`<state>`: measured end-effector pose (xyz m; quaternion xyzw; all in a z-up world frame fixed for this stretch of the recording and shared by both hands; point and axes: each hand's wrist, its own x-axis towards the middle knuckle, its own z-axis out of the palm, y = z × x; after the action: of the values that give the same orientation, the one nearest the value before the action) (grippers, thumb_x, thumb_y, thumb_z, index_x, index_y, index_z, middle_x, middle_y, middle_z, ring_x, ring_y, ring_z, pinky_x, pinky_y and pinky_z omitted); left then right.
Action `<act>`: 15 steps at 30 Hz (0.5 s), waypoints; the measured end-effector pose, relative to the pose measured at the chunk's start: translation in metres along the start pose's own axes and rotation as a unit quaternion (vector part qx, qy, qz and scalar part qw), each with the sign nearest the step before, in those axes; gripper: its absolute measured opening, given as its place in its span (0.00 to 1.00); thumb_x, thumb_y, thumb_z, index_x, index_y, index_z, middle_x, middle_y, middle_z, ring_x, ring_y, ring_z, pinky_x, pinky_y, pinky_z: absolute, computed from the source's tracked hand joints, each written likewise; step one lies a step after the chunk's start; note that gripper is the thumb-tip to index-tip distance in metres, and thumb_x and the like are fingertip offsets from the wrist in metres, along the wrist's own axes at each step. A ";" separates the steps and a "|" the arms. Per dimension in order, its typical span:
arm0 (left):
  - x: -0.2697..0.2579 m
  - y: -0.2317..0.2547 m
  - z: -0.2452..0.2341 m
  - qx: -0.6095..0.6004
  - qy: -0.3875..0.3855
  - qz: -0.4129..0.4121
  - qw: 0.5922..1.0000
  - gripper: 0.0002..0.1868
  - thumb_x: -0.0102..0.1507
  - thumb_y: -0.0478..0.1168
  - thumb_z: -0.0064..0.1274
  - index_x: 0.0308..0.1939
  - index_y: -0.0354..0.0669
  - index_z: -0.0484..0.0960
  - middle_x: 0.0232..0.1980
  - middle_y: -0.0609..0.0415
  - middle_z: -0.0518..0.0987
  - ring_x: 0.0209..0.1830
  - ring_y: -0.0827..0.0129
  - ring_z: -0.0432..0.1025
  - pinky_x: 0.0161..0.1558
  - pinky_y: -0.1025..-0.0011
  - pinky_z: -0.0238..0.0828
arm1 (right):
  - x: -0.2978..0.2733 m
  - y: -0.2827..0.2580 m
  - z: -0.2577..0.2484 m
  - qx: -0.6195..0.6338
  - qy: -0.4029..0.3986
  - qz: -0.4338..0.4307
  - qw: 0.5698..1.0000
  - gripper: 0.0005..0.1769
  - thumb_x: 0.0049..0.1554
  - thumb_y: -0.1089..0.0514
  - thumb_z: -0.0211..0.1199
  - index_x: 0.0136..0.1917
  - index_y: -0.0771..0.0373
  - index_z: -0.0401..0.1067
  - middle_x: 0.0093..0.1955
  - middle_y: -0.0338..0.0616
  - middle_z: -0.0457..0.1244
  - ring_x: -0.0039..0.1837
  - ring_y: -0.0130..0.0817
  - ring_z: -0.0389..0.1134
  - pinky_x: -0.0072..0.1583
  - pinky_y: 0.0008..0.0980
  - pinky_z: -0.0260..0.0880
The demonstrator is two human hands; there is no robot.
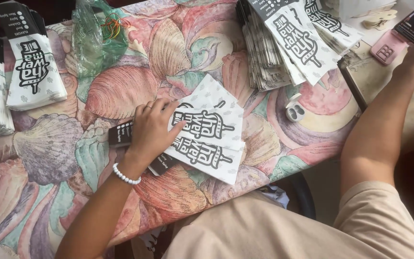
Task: Sorting and stacking printed paper labels on a table
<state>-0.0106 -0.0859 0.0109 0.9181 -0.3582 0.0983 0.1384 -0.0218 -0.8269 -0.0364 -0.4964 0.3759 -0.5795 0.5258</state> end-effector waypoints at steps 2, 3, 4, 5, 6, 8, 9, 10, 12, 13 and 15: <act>-0.005 0.002 0.000 0.007 0.003 -0.019 1.000 0.27 0.64 0.55 0.57 0.62 0.46 0.79 0.59 0.49 0.78 0.53 0.59 0.73 0.56 0.54 0.65 | -0.004 0.001 -0.004 0.026 0.012 0.053 0.998 0.13 0.42 0.49 0.82 0.38 0.57 0.87 0.35 0.35 0.77 0.37 0.25 0.81 0.39 0.28 0.76; -0.006 0.003 -0.001 -0.004 0.027 -0.010 1.000 0.23 0.64 0.52 0.58 0.55 0.42 0.79 0.62 0.44 0.76 0.57 0.54 0.72 0.58 0.53 0.66 | -0.002 0.006 -0.006 0.000 0.006 0.039 0.999 0.13 0.43 0.47 0.80 0.38 0.56 0.86 0.35 0.33 0.77 0.36 0.24 0.79 0.39 0.27 0.75; -0.008 0.005 -0.004 -0.015 0.051 -0.002 0.999 0.19 0.63 0.49 0.59 0.49 0.37 0.80 0.65 0.39 0.74 0.60 0.50 0.72 0.60 0.53 0.68 | 0.001 0.010 -0.009 -0.027 -0.001 0.025 0.999 0.13 0.45 0.45 0.78 0.37 0.54 0.85 0.35 0.31 0.76 0.36 0.22 0.78 0.40 0.26 0.75; -0.008 0.005 -0.007 -0.012 0.054 0.001 0.998 0.19 0.63 0.49 0.59 0.49 0.37 0.80 0.65 0.39 0.74 0.60 0.50 0.72 0.60 0.53 0.68 | 0.005 0.013 -0.011 -0.023 0.001 0.025 0.999 0.13 0.45 0.45 0.78 0.37 0.54 0.85 0.35 0.31 0.76 0.36 0.22 0.78 0.40 0.26 0.75; -0.009 0.006 -0.010 -0.035 0.043 0.018 0.998 0.16 0.65 0.48 0.56 0.47 0.38 0.79 0.65 0.41 0.73 0.62 0.52 0.71 0.66 0.50 0.63 | 0.009 0.016 -0.012 -0.059 -0.004 0.003 0.998 0.15 0.47 0.41 0.75 0.36 0.52 0.83 0.34 0.28 0.75 0.35 0.20 0.77 0.40 0.25 0.74; -0.012 0.007 -0.017 -0.057 0.033 0.037 0.997 0.14 0.66 0.47 0.53 0.45 0.39 0.79 0.66 0.43 0.72 0.64 0.53 0.69 0.71 0.47 0.58 | 0.002 0.007 -0.013 -0.094 -0.008 -0.019 0.995 0.17 0.50 0.37 0.73 0.36 0.50 0.81 0.33 0.25 0.74 0.35 0.17 0.75 0.40 0.24 0.73; -0.016 0.007 -0.021 -0.072 -0.001 0.051 0.996 0.22 0.68 0.54 0.44 0.49 0.39 0.79 0.69 0.40 0.69 0.67 0.51 0.67 0.72 0.47 0.54 | -0.009 -0.004 -0.010 -0.037 0.025 -0.015 0.999 0.11 0.47 0.48 0.73 0.30 0.55 0.81 0.31 0.30 0.75 0.33 0.20 0.75 0.37 0.25 0.70; -0.019 0.006 -0.024 -0.087 -0.036 0.064 0.994 0.31 0.70 0.61 0.35 0.54 0.38 0.79 0.73 0.36 0.66 0.70 0.48 0.64 0.73 0.46 0.50 | -0.020 -0.014 -0.008 0.020 0.058 -0.010 0.998 0.08 0.44 0.59 0.74 0.25 0.59 0.80 0.29 0.35 0.76 0.31 0.24 0.75 0.34 0.25 0.67; -0.024 0.010 -0.036 -0.077 -0.093 0.060 0.991 0.42 0.60 0.72 0.43 0.59 0.39 0.77 0.73 0.33 0.64 0.72 0.42 0.61 0.71 0.42 0.50 | -0.052 -0.046 -0.009 0.014 0.020 -0.060 0.998 0.08 0.48 0.59 0.72 0.28 0.61 0.80 0.32 0.38 0.75 0.34 0.27 0.74 0.37 0.27 0.67; -0.029 0.012 -0.042 -0.065 -0.152 0.053 0.985 0.57 0.50 0.83 0.52 0.64 0.39 0.75 0.74 0.30 0.61 0.73 0.35 0.58 0.69 0.37 0.49 | -0.069 -0.060 -0.007 0.009 -0.020 -0.107 0.994 0.08 0.51 0.60 0.70 0.31 0.64 0.79 0.35 0.41 0.75 0.37 0.30 0.74 0.40 0.29 0.67; -0.037 0.008 -0.033 -0.042 -0.139 0.070 0.987 0.60 0.46 0.84 0.52 0.67 0.44 0.73 0.74 0.32 0.62 0.73 0.38 0.59 0.67 0.40 0.52 | -0.102 -0.086 -0.012 0.001 -0.082 -0.175 0.981 0.09 0.56 0.60 0.67 0.36 0.67 0.78 0.39 0.46 0.73 0.41 0.34 0.73 0.45 0.32 0.67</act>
<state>-0.0450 -0.0574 0.0334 0.8888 -0.4410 -0.0366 0.1188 -0.0581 -0.7132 0.0254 -0.6003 0.2381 -0.6199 0.4458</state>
